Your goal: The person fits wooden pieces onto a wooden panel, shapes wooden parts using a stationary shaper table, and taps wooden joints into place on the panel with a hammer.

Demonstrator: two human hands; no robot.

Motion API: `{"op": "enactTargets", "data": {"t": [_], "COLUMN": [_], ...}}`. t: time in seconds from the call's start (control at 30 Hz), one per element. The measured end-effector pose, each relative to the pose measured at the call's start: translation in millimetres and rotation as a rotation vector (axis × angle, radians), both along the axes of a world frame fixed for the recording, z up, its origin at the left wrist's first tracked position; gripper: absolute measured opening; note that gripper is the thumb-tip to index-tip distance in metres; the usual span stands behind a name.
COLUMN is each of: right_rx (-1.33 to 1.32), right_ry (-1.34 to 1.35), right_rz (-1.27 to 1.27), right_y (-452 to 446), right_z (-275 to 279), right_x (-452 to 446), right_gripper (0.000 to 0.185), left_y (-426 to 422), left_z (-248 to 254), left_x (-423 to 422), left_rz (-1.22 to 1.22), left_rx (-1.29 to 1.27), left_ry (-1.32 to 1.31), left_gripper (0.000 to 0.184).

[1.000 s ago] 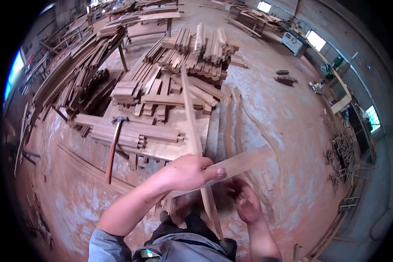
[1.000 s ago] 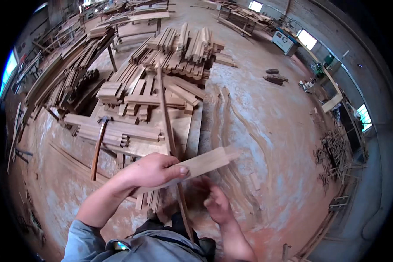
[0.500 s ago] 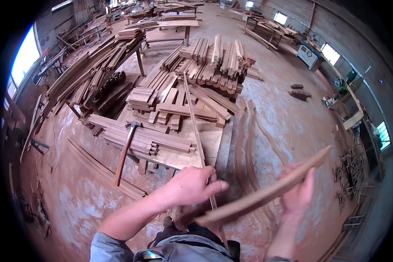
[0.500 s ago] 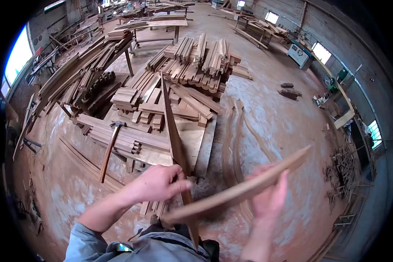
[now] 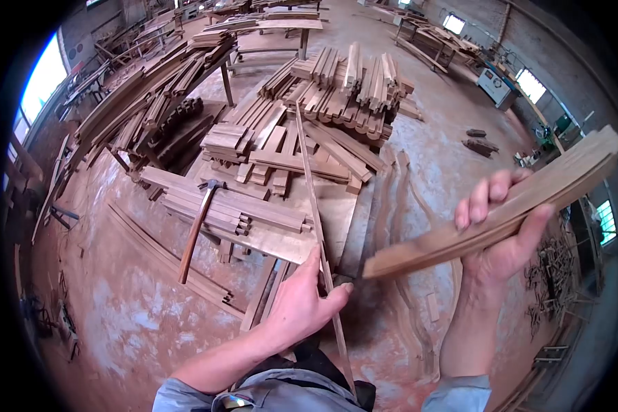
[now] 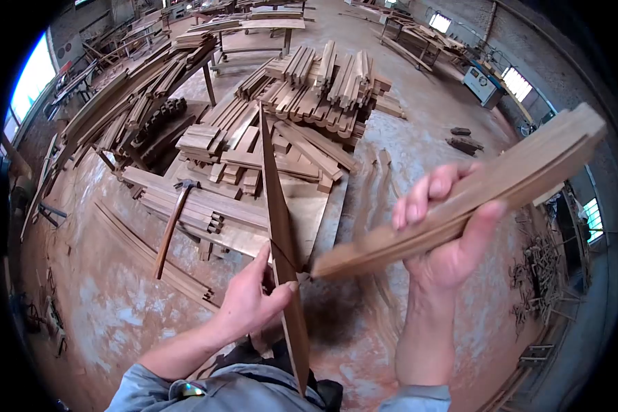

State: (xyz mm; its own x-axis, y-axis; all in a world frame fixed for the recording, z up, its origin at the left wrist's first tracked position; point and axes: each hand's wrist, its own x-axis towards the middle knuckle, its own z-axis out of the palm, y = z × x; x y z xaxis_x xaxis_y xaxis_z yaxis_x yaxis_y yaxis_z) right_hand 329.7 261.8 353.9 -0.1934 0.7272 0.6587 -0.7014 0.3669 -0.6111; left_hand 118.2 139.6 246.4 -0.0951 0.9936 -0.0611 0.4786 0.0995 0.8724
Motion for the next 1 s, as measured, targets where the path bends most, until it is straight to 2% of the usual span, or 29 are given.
{"op": "enactTargets", "data": {"t": [0.1, 0.2, 0.27, 0.4, 0.47, 0.8, 1.0], "right_rx": [0.001, 0.002, 0.016, 0.003, 0.048, 0.015, 0.023], "right_ry": [-0.03, -0.121, -0.115, -0.148, -0.21, -0.268, -0.305], "right_rz": [0.031, 0.095, 0.147, 0.107, -0.044, -0.122, -0.13], "right_y": [-2, 9, 18, 19, 15, 8, 6], "right_z": [30, 30, 20, 19, 23, 20, 22], "right_x": [-40, -52, -61, -75, -85, -88, -91], "right_gripper": [0.06, 0.068, 0.069, 0.091, 0.096, 0.097, 0.097], "left_y": [1, 4, 7, 9, 9, 10, 12], "left_z": [-20, -7, -5, -5, -3, -5, 1], "left_x": [2, 6, 5, 5, 5, 9, 12], "left_rz": [0.02, -0.008, -0.05, -0.082, -0.083, -0.068, -0.089], "left_rx": [0.176, 0.067, 0.068, 0.05, 0.05, 0.105, -0.031], "left_ry": [0.097, 0.05, 0.043, 0.037, 0.043, 0.065, 0.023], "left_gripper": [0.079, 0.077, 0.083, 0.088, 0.088, 0.087, 0.087]}}
